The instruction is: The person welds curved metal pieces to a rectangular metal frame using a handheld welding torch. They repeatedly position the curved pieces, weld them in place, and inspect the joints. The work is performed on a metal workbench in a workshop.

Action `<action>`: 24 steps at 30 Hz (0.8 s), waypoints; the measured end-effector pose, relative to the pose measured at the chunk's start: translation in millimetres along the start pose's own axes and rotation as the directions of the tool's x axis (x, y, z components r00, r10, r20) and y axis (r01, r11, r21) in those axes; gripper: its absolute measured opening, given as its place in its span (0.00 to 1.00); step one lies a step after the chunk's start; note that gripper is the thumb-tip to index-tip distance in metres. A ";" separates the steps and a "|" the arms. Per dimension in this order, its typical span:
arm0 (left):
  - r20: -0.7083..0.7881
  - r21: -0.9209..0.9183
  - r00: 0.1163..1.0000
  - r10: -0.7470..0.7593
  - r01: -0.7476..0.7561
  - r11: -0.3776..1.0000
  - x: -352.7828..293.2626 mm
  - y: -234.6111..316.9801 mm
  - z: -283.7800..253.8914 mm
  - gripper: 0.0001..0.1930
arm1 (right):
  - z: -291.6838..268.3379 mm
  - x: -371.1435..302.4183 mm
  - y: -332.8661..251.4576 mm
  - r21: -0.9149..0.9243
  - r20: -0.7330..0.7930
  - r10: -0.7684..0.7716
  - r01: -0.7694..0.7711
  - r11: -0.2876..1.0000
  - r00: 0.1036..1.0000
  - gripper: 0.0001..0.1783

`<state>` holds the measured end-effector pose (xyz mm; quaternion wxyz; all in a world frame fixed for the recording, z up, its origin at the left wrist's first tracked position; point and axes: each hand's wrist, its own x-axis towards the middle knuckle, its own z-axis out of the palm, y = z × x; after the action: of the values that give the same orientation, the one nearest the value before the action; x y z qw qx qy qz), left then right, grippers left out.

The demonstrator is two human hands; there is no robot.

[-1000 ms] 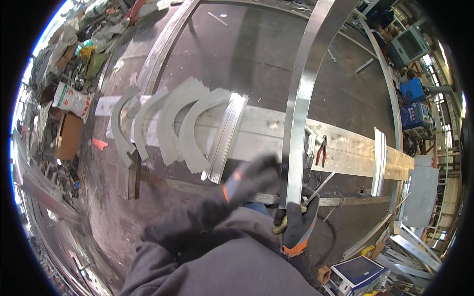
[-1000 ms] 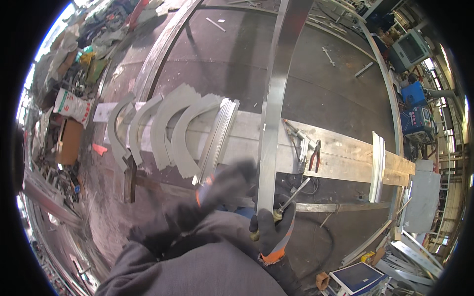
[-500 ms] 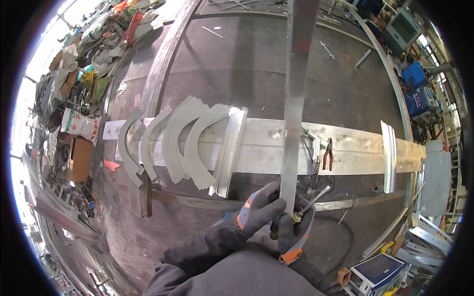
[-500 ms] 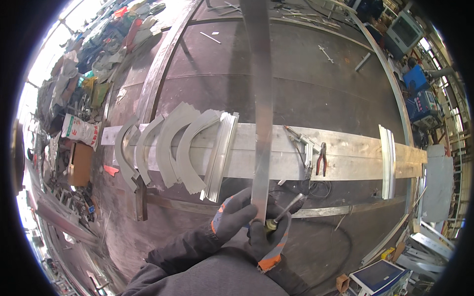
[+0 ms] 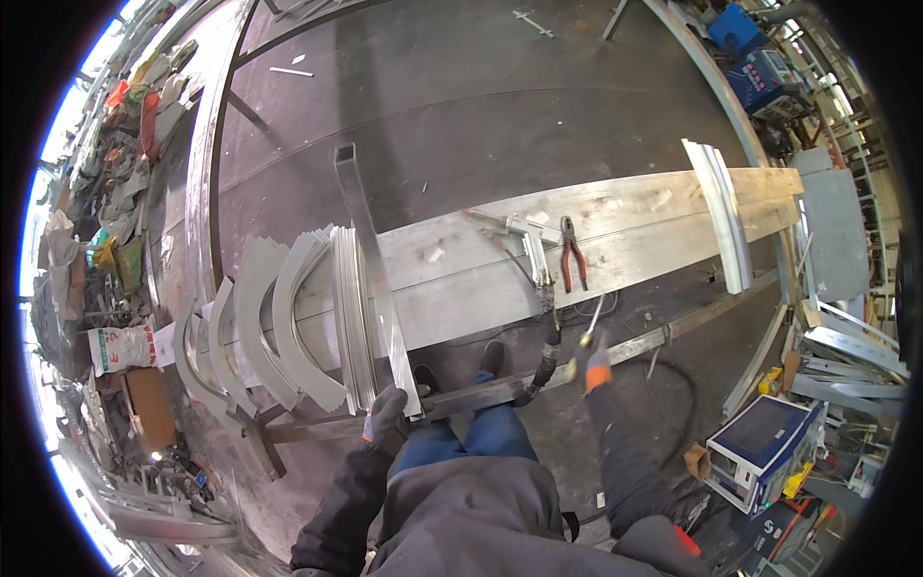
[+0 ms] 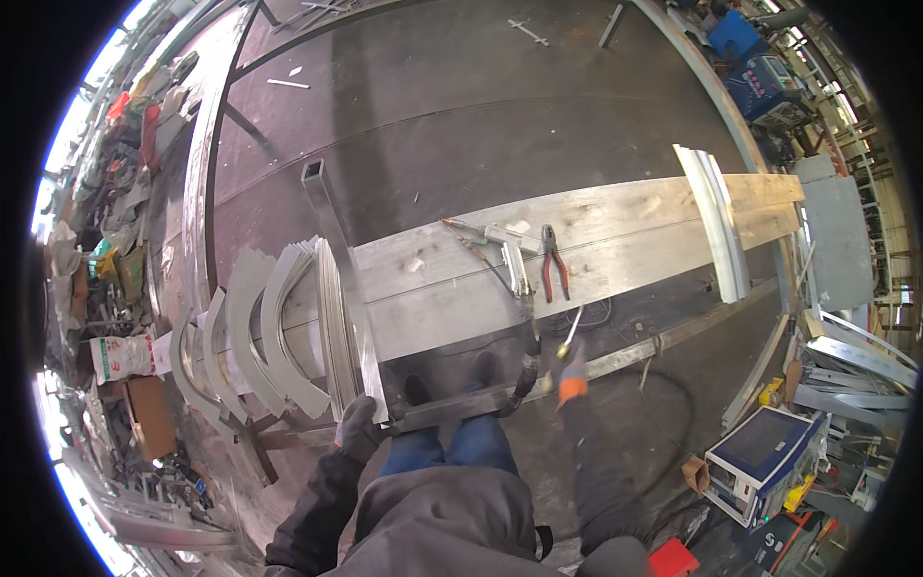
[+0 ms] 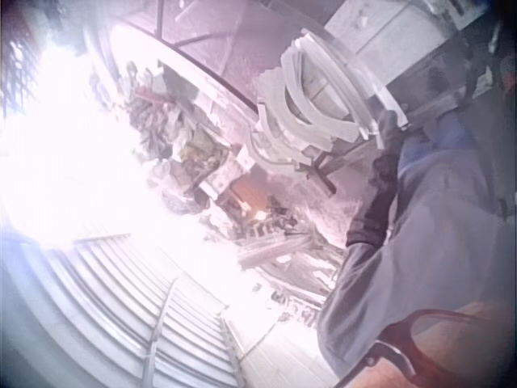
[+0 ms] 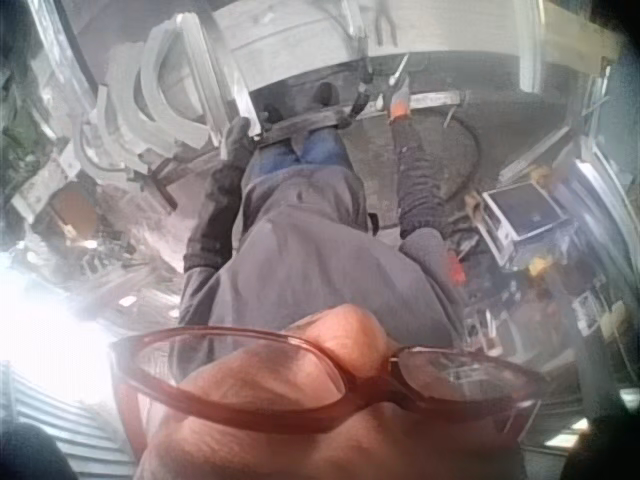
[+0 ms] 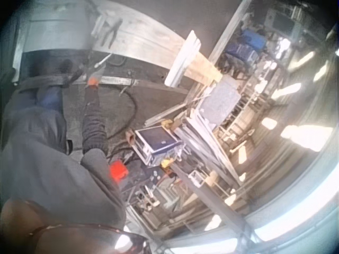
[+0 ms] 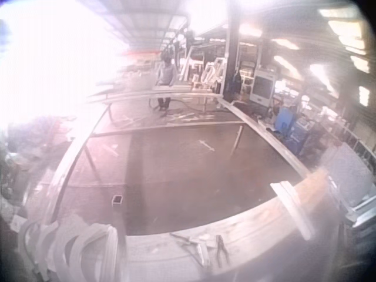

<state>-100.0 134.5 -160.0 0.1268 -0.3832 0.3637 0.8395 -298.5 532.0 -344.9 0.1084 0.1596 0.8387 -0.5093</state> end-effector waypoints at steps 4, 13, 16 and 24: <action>-0.134 -0.069 0.990 -0.035 0.026 0.997 45.2 -15.6 7.4 0.17 | -20.3 148.1 6.9 -0.498 -0.061 -0.323 0.252 0.830 0.944 0.35; -0.136 -0.097 0.988 0.074 -0.088 0.991 133.1 -21.2 6.4 0.25 | 15.4 249.3 -74.6 -0.739 -0.031 -0.541 0.345 0.578 0.840 0.28; -0.102 -0.106 0.995 0.003 -0.014 0.994 147.4 -25.6 -2.5 0.19 | 29.7 200.4 -98.3 -0.626 -0.037 -0.681 0.514 0.586 0.731 0.22; -0.165 -0.177 0.986 -0.001 -0.028 0.984 154.5 -50.0 -5.2 0.18 | 93.9 101.1 -85.9 -0.398 0.201 -0.067 0.144 0.906 0.977 0.32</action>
<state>-176.7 155.8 -301.7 0.0557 -0.4586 0.2986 0.8351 -422.8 427.5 -352.3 0.1881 0.0402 0.9208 -0.3393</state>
